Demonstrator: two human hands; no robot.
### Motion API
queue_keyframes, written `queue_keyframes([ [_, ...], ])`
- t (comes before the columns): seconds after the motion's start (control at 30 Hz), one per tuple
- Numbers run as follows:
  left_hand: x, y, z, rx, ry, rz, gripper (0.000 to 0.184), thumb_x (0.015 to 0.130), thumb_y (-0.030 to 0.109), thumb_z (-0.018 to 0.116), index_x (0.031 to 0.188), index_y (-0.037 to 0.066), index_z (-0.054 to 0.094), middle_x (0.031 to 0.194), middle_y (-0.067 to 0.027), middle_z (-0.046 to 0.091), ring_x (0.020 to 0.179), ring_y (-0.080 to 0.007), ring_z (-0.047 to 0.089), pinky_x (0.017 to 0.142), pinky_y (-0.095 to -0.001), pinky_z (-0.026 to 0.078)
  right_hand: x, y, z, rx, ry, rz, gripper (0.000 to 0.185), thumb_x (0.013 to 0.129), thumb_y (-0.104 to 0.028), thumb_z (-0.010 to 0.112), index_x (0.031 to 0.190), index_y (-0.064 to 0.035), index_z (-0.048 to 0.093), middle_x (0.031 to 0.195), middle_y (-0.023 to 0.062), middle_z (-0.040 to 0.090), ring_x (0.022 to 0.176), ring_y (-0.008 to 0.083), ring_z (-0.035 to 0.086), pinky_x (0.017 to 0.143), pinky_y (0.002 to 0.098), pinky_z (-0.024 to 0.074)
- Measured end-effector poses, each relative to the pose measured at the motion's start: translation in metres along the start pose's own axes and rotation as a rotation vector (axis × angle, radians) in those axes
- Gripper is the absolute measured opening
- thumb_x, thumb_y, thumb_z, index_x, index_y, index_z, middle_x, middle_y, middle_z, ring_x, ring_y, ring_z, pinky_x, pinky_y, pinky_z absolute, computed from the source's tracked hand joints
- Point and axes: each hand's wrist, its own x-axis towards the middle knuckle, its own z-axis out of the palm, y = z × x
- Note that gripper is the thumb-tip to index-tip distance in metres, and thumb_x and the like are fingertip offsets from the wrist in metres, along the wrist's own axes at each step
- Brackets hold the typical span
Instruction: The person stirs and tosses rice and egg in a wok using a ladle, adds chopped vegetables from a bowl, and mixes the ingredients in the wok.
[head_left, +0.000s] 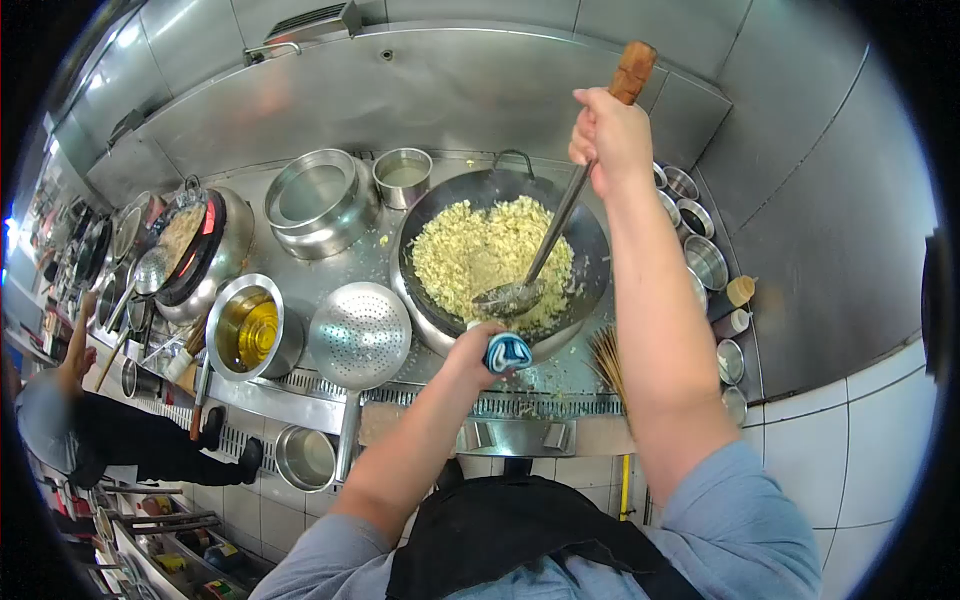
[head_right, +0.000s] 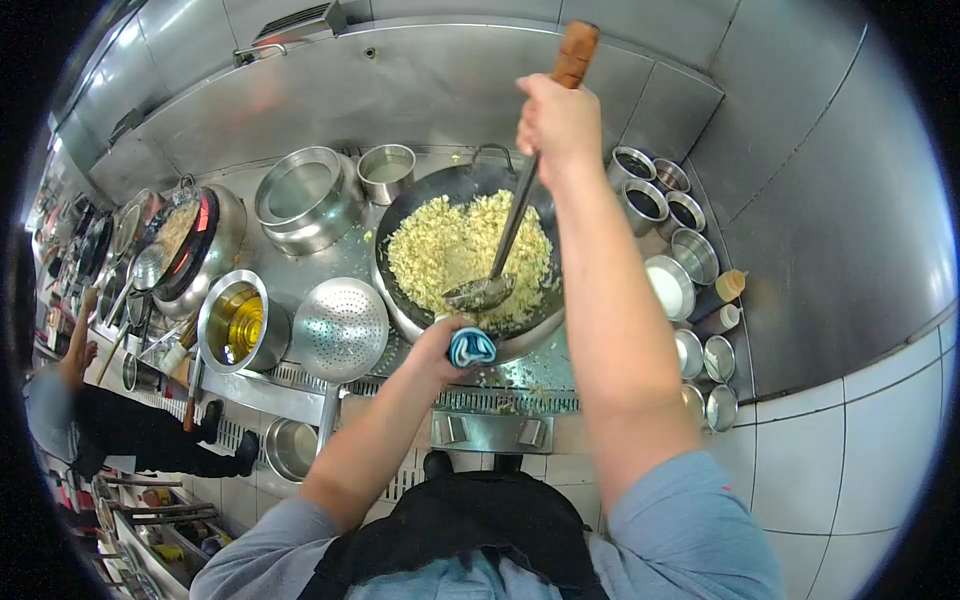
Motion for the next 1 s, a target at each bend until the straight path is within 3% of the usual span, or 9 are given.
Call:
queue_keyframes([
  [0.1,-0.003,-0.030,0.005,0.008,0.128,0.226,0.019,0.092,0.012,0.046,0.106,0.000,0.051,0.087,-0.0134,0.063,0.073,-0.0231,0.066,0.062,-0.0374,0.054,-0.003,0.085,0.000,-0.248,0.280,-0.339,0.019,0.082,-0.010,0.062,0.073,-0.0088,0.045,0.050,-0.0021,0.037,0.036,0.0103,0.036,0.035,0.0277,0.0276],
  [0.23,-0.143,-0.080,0.015,-0.115,0.155,0.272,0.016,0.096,0.017,0.045,0.102,0.004,0.053,0.090,-0.0117,0.064,0.080,-0.0247,0.066,0.065,-0.0428,0.056,-0.013,0.045,0.001,-0.267,0.369,-0.277,0.017,0.083,-0.010,0.061,0.076,-0.0076,0.046,0.051,-0.0017,0.039,0.037,0.0096,0.037,0.035,0.0268,0.0276],
  [0.37,-0.132,-0.051,0.023,-0.062,0.154,0.120,0.015,0.096,0.018,0.044,0.100,0.007,0.054,0.088,-0.0104,0.064,0.080,-0.0230,0.065,0.064,-0.0406,0.054,-0.045,0.024,0.014,-0.018,0.103,-0.087,0.017,0.084,-0.011,0.061,0.077,-0.0061,0.047,0.053,-0.0003,0.044,0.038,0.0095,0.039,0.036,0.0269,0.0299],
  [0.5,-0.054,-0.064,-0.026,0.115,0.141,0.243,0.014,0.092,0.016,0.048,0.099,0.005,0.053,0.082,-0.0086,0.061,0.073,-0.0214,0.063,0.057,-0.0379,0.051,-0.014,0.079,-0.007,-0.294,0.237,-0.398,0.019,0.084,-0.011,0.061,0.074,-0.0065,0.047,0.053,-0.0006,0.044,0.038,0.0097,0.039,0.037,0.0268,0.0308],
  [0.57,-0.060,-0.103,-0.073,0.207,0.232,0.191,0.018,0.092,0.010,0.047,0.107,0.003,0.052,0.089,-0.0105,0.061,0.076,-0.0238,0.064,0.061,-0.0385,0.054,-0.015,0.035,0.001,-0.220,0.220,-0.580,0.020,0.083,-0.012,0.063,0.074,-0.0069,0.047,0.052,-0.0003,0.044,0.039,0.0095,0.040,0.037,0.0267,0.0316],
  [0.7,-0.124,-0.092,-0.040,0.102,0.151,0.140,0.024,0.097,0.015,0.044,0.117,0.003,0.048,0.102,-0.0136,0.062,0.088,-0.0291,0.066,0.073,-0.0464,0.056,-0.089,-0.043,0.018,0.045,0.065,-0.371,0.025,0.084,-0.014,0.062,0.067,-0.0078,0.045,0.049,0.0001,0.042,0.036,0.0140,0.041,0.035,0.0282,0.0315],
  [0.8,-0.119,-0.015,0.021,0.082,0.095,0.222,0.026,0.096,0.025,0.041,0.101,0.003,0.053,0.083,-0.0119,0.063,0.064,-0.0242,0.064,0.052,-0.0385,0.053,-0.110,0.016,0.009,-0.237,0.047,-0.435,0.023,0.083,-0.012,0.065,0.070,-0.0083,0.046,0.054,-0.0004,0.047,0.043,0.0089,0.043,0.040,0.0258,0.0331],
  [0.9,-0.054,-0.049,-0.038,0.162,0.089,0.262,0.020,0.095,0.021,0.047,0.105,0.005,0.054,0.088,-0.0095,0.063,0.077,-0.0258,0.065,0.060,-0.0421,0.054,-0.095,0.084,-0.008,-0.368,0.127,-0.385,0.024,0.084,-0.008,0.062,0.067,-0.0084,0.046,0.055,-0.0018,0.045,0.047,0.0078,0.044,0.046,0.0255,0.0345],
  [1.0,-0.058,-0.092,-0.087,0.191,0.200,0.192,0.021,0.095,0.014,0.045,0.112,0.003,0.051,0.099,-0.0124,0.063,0.084,-0.0267,0.066,0.065,-0.0437,0.057,-0.097,0.028,-0.003,-0.265,-0.025,-0.449,0.025,0.085,-0.008,0.061,0.066,-0.0079,0.045,0.054,-0.0024,0.043,0.047,0.0080,0.042,0.048,0.0255,0.0340],
])
